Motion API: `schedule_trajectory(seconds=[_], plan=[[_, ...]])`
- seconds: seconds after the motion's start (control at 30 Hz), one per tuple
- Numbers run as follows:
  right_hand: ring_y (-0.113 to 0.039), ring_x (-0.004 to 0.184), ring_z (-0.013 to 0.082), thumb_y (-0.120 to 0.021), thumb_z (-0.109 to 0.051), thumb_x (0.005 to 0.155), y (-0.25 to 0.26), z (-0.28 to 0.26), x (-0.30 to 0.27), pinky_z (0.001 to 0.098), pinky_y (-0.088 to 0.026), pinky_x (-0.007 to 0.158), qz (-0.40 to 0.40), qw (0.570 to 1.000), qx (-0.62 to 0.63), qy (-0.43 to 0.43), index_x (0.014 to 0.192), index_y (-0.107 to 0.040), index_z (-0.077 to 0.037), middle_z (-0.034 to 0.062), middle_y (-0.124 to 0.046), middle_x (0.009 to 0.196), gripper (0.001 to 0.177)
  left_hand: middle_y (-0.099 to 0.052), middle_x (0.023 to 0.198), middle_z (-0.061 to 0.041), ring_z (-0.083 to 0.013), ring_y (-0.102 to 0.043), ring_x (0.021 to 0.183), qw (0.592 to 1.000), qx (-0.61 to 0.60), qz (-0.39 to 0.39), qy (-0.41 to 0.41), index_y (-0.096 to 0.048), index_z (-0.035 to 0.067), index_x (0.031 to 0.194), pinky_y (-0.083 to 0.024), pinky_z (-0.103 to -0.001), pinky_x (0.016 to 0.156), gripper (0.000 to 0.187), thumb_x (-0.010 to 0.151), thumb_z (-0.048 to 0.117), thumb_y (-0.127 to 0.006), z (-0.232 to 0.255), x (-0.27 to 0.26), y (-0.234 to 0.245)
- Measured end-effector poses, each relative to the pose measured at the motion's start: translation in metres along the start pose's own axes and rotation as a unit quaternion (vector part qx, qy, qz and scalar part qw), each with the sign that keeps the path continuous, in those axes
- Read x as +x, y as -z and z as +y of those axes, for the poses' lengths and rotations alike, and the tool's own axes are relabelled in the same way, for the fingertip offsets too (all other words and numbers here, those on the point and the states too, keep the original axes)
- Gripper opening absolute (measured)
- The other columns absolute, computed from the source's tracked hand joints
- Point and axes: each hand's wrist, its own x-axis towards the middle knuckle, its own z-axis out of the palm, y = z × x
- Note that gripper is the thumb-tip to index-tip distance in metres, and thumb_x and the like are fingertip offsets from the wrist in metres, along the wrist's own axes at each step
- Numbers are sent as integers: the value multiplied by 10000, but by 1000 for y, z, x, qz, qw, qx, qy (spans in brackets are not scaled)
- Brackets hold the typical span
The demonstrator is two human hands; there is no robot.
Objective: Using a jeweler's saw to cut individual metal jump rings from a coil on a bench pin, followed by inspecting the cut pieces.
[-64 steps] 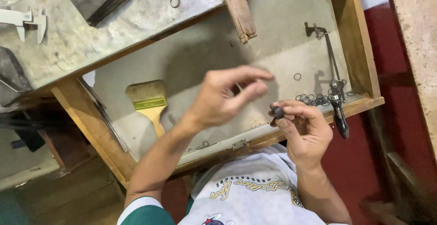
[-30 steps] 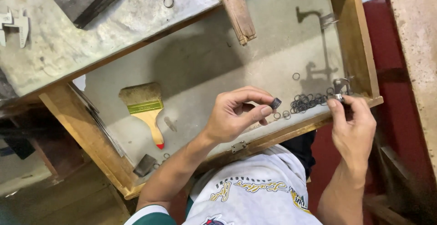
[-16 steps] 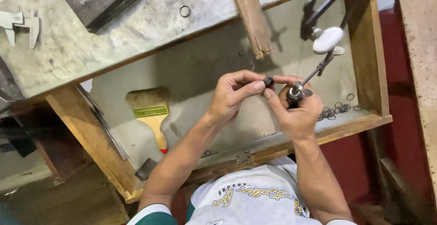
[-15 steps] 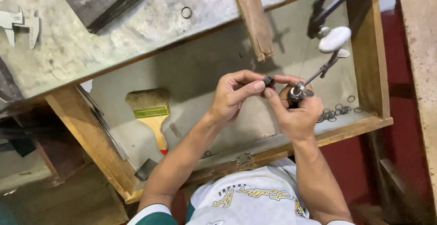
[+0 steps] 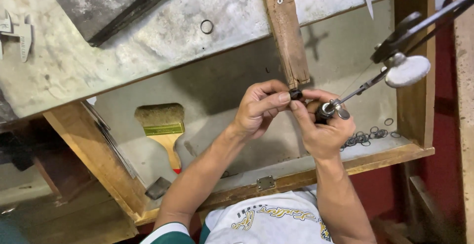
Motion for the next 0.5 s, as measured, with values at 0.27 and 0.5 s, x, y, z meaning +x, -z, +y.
schedule_trajectory(seconds=[0.27, 0.5], plan=[[-478, 445, 85, -867, 118, 835, 0, 1, 0, 254, -527, 569, 8, 1000, -17, 8, 1009, -724, 148, 95, -549, 532, 227, -664, 752, -139, -164, -703, 758, 999, -46, 8, 10, -710, -68, 969, -624, -382, 794, 140, 912, 57, -733, -4, -2, -5], [-459, 432, 106, -861, 153, 833, -6, -4, 6, 273, -514, 548, 31, 999, -8, 36, 987, -716, 177, 101, -502, 505, 214, -725, 761, -149, -182, -757, 778, 997, -72, 8, 13, -708, -29, 967, -620, -320, 791, 143, 918, 104, -726, -9, -2, -7]])
